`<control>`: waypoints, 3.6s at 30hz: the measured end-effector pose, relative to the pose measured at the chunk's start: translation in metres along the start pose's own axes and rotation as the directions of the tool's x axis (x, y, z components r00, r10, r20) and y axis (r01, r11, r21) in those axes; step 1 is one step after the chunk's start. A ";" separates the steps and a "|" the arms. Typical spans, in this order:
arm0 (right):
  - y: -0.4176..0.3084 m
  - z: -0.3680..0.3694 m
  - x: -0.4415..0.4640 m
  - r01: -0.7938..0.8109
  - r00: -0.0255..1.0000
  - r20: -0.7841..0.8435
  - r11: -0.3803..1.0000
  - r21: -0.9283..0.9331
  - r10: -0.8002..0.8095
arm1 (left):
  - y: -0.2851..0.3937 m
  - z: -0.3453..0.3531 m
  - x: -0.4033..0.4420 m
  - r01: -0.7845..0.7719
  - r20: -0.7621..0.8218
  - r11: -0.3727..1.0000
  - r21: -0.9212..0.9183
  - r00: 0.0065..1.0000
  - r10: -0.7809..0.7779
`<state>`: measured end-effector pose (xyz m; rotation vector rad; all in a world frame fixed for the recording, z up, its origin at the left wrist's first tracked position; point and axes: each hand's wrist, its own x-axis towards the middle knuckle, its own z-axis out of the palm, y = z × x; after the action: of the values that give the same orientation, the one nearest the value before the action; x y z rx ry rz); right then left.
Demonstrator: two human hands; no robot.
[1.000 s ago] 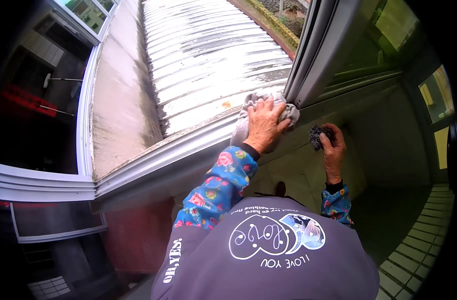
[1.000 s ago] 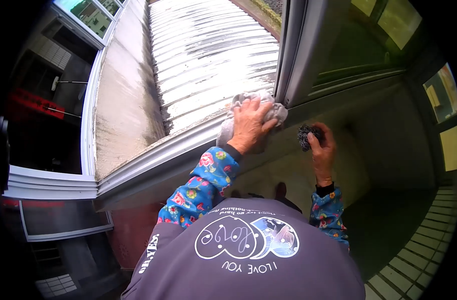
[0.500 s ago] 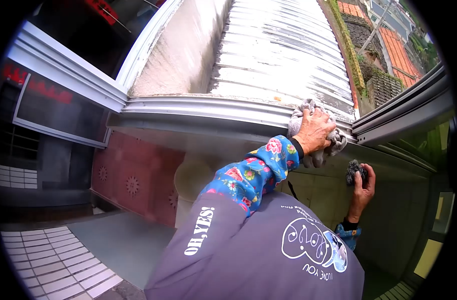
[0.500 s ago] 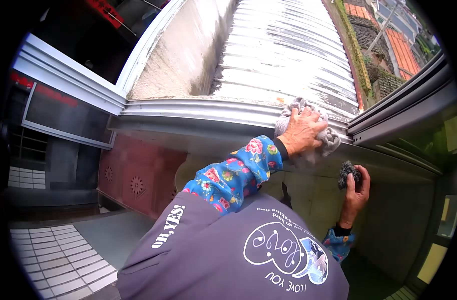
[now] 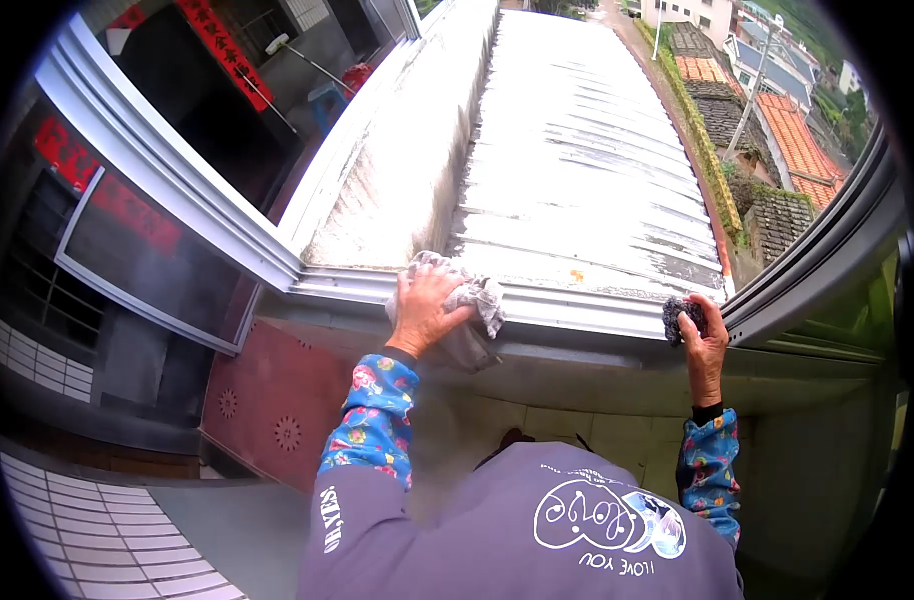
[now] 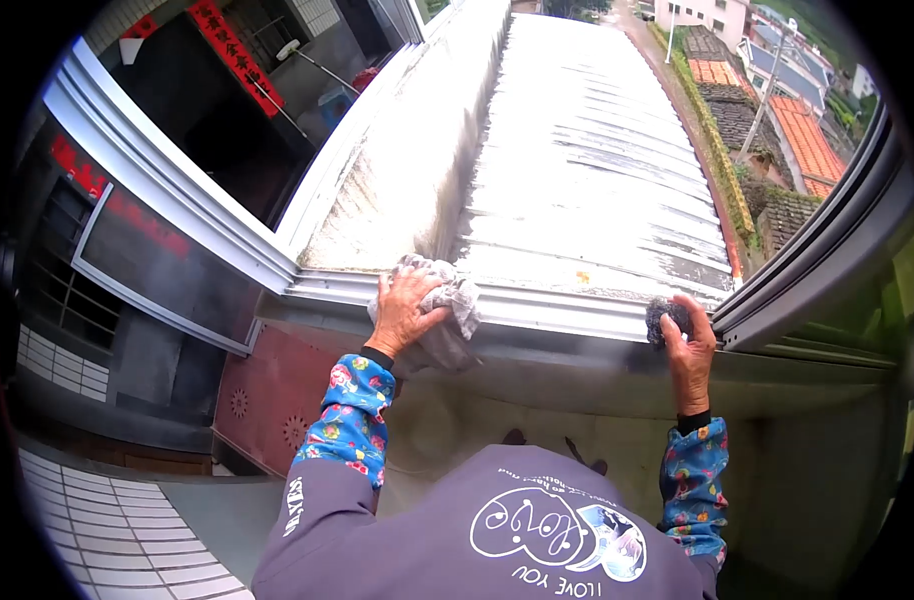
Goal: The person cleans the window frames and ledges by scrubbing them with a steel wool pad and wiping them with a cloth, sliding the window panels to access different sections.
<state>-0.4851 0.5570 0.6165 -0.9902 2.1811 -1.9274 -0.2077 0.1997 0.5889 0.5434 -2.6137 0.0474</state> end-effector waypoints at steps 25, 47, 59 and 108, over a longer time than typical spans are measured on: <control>0.071 0.000 0.041 0.232 0.971 0.126 0.933 -0.275 -0.204 | -0.046 0.023 0.012 0.795 -0.072 0.535 0.285 0.574 -0.815; 0.063 0.010 0.033 0.325 0.939 0.185 0.922 -0.211 -0.289 | 0.095 0.056 0.039 0.798 -0.127 0.569 0.198 0.597 -0.792; 0.069 0.014 0.033 0.323 0.944 0.157 0.911 -0.255 -0.291 | 0.105 0.051 0.043 0.784 -0.135 0.574 0.238 0.611 -0.780; 0.066 0.010 0.035 0.314 0.947 0.178 0.887 -0.339 -0.267 | 0.113 0.048 0.047 0.786 -0.134 0.579 0.214 0.611 -0.780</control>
<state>-0.5358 0.5309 0.5667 -1.5336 2.4857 -1.5223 -0.3107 0.2806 0.5742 1.7445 -2.1039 0.0988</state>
